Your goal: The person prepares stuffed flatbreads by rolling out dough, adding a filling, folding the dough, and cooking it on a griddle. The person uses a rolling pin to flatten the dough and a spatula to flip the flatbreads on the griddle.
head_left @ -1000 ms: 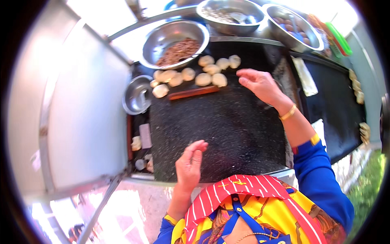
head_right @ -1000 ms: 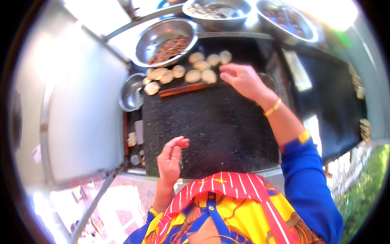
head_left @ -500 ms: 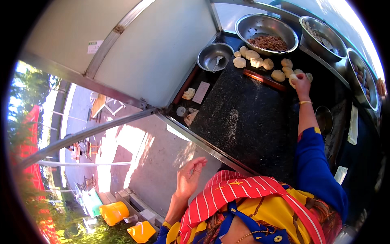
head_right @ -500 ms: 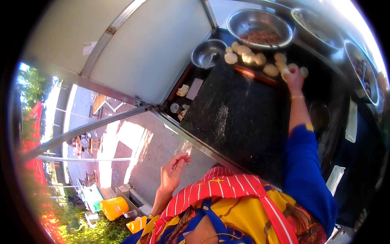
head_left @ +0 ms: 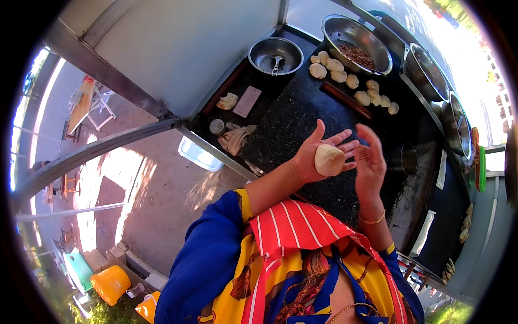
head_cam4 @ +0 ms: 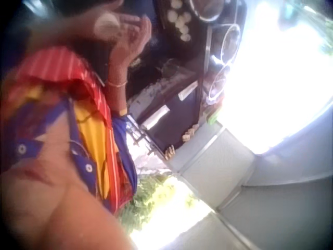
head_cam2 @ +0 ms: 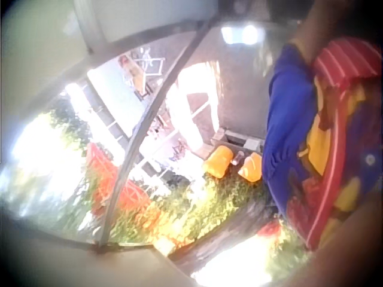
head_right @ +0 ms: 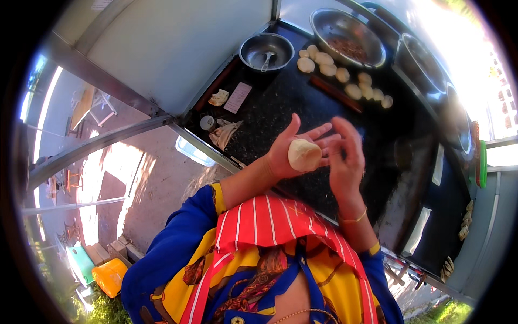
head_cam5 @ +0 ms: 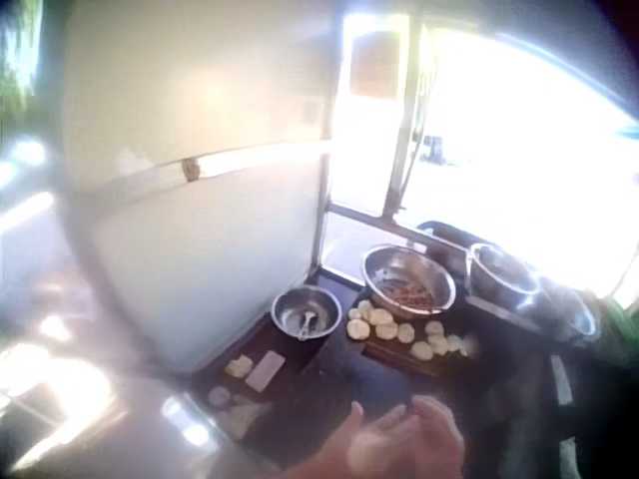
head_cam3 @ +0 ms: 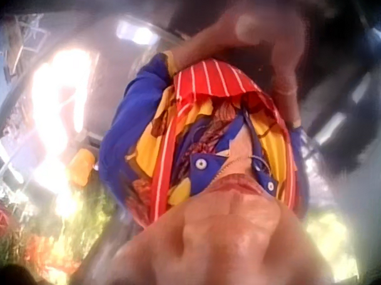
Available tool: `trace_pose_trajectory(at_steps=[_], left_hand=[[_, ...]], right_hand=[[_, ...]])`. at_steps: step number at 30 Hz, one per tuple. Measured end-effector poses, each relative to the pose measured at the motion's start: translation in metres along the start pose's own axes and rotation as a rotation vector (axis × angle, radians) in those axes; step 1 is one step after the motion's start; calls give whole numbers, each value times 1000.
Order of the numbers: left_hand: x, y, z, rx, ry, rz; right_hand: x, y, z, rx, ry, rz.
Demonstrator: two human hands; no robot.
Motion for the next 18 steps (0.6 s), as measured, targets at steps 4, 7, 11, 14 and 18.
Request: trace_pose_trajectory(at_steps=[4,7,11,14,18], left_hand=[[9,36,-12,493,76,98],[-11,48,-14,419,-75,72],[-30,53,-25,428,-153,171],[-38,74,-34,231,-235,304],[-25,55,-57,366,-124,188]], right_hand=[[15,59,19,-506,-232,97],[11,77,28,-471,-221,0],[-9,106,35,-594,-221,-25],[-4,99,47,-259,-104,-111],[-5,73,28,245,47,-405]])
Point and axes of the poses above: each hand's wrist, its own x-axis towards the middle knuckle, its own y-axis out of the palm, z = x × y, the point moved 7 cm from there along x, towards the middle knuckle, and after that the axes turned 14 degrees about x, right-handed, at the moved point
